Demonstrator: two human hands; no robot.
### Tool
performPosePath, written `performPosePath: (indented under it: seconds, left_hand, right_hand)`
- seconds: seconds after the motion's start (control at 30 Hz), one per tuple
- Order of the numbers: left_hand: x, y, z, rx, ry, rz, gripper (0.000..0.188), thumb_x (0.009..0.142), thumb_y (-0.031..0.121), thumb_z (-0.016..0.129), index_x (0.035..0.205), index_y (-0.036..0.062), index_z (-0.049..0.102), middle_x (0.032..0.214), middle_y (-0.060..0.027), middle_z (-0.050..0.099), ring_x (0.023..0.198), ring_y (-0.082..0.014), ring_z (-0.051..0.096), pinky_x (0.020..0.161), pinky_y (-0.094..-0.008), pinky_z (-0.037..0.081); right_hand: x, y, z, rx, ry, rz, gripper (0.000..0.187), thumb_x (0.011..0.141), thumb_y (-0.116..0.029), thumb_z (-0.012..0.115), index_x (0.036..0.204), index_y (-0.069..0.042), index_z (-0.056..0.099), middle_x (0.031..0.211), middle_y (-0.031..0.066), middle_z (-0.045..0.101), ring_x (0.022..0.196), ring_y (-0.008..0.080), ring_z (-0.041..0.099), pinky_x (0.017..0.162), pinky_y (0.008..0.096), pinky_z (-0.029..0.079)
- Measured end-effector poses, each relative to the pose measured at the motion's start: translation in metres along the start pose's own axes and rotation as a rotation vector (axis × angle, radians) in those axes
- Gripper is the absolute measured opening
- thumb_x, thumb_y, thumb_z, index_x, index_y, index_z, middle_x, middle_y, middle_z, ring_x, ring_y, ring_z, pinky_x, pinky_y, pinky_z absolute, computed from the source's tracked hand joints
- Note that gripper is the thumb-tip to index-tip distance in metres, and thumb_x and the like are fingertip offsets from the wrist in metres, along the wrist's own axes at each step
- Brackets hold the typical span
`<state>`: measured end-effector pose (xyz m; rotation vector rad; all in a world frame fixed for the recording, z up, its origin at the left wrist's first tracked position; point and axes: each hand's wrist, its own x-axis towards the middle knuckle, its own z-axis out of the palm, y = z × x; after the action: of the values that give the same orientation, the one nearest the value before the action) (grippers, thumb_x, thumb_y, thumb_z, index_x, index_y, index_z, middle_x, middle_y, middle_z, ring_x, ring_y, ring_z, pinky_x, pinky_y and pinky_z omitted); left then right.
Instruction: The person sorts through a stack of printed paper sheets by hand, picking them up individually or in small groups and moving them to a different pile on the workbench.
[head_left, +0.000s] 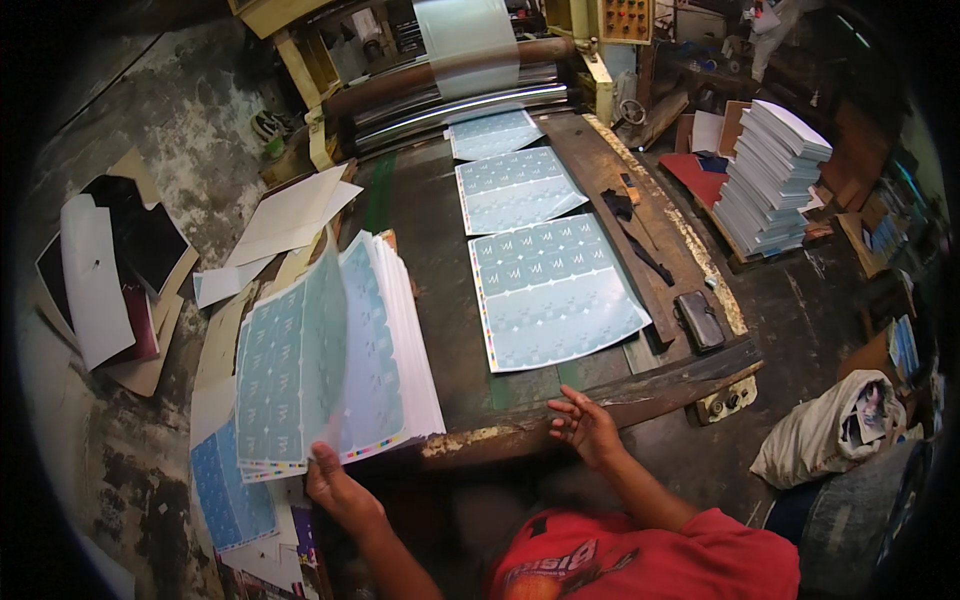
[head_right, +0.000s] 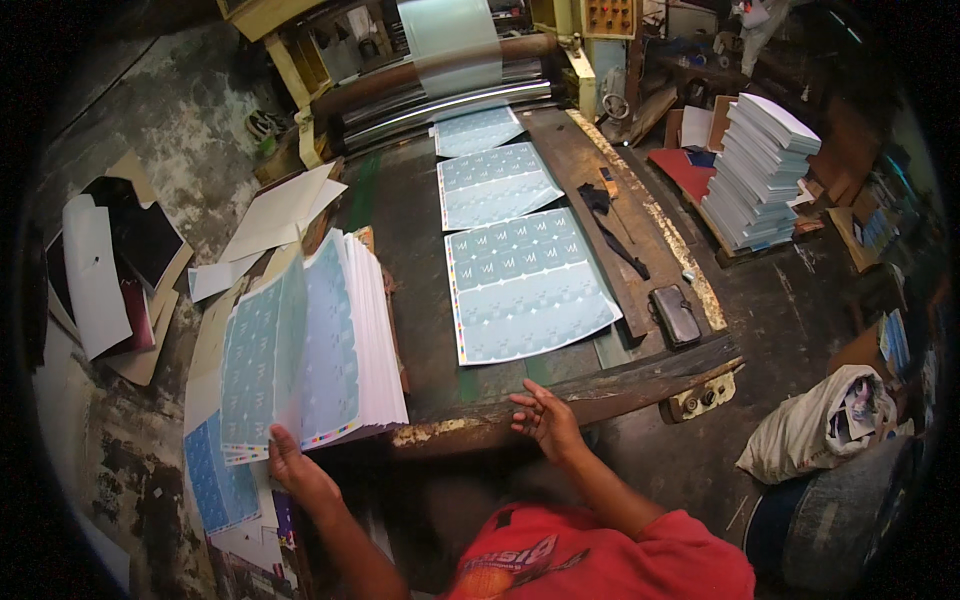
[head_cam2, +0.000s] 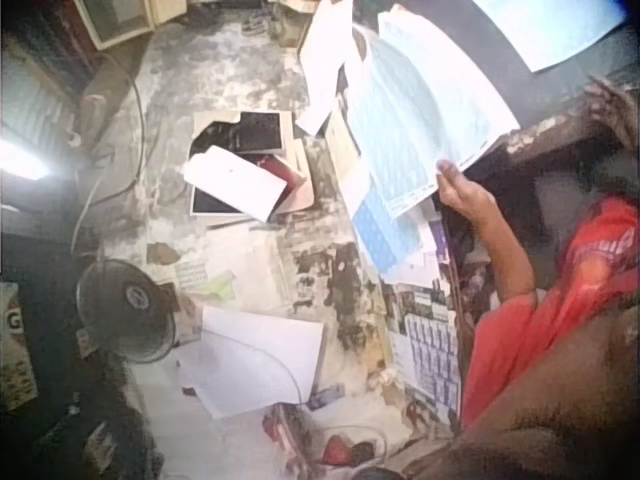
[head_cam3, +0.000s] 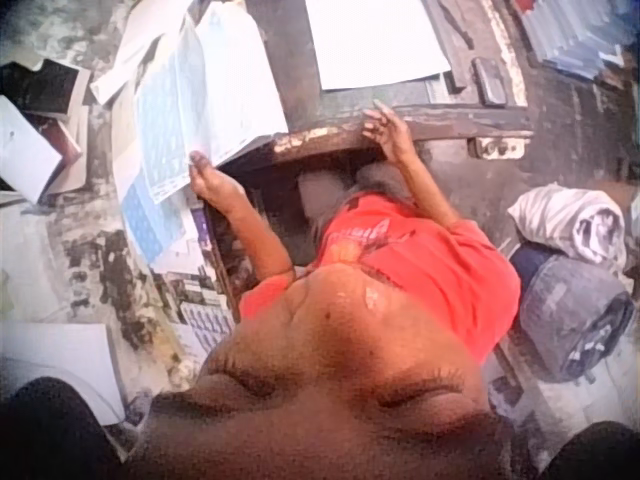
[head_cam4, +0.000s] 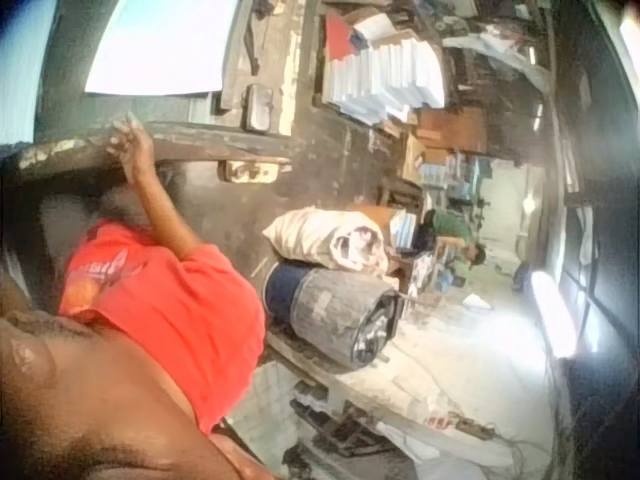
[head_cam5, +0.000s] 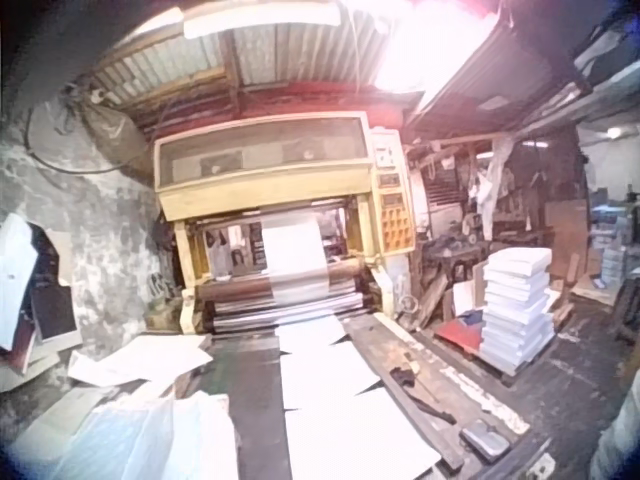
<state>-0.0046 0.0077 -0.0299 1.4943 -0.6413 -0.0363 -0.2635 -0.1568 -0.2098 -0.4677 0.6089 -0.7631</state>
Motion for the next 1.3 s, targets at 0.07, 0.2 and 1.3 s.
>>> performPosePath:
  seconds: [0.07,0.2,1.3]
  left_hand:
    - [-0.004,0.005,-0.001,0.197,-0.116,0.147,0.029,0.1,0.028,0.055,0.103,0.0036,0.071,0.108,-0.0119,0.07,0.104,-0.0272,0.064,0.102,-0.0382,0.041]
    - [-0.013,0.025,0.0,0.299,-0.661,0.426,0.019,0.09,0.035,0.068,0.098,0.0192,0.077,0.11,-0.0042,0.073,0.116,-0.0291,0.062,0.112,-0.0562,0.024]
    - [0.001,-0.022,-0.007,0.495,-0.16,0.517,0.049,0.078,0.056,0.075,0.094,0.0096,0.073,0.108,-0.0048,0.071,0.109,-0.0262,0.061,0.092,-0.0413,0.04]
  right_hand:
    - [-0.002,-0.004,0.009,-0.032,-0.058,-0.004,0.066,0.096,-0.038,0.055,0.149,-0.006,0.033,0.126,0.0128,0.061,0.093,0.0183,0.063,0.087,0.0407,0.053]
    - [-0.022,-0.025,0.035,-0.081,-0.256,-0.02,0.072,0.093,-0.041,0.06,0.149,-0.004,0.032,0.127,0.0149,0.06,0.094,0.0197,0.064,0.086,0.0393,0.053]
    - [-0.022,0.007,-0.025,-0.091,0.193,0.053,0.04,0.097,-0.046,0.053,0.118,-0.012,0.053,0.095,0.01,0.069,0.075,0.0171,0.062,0.081,0.0403,0.049]
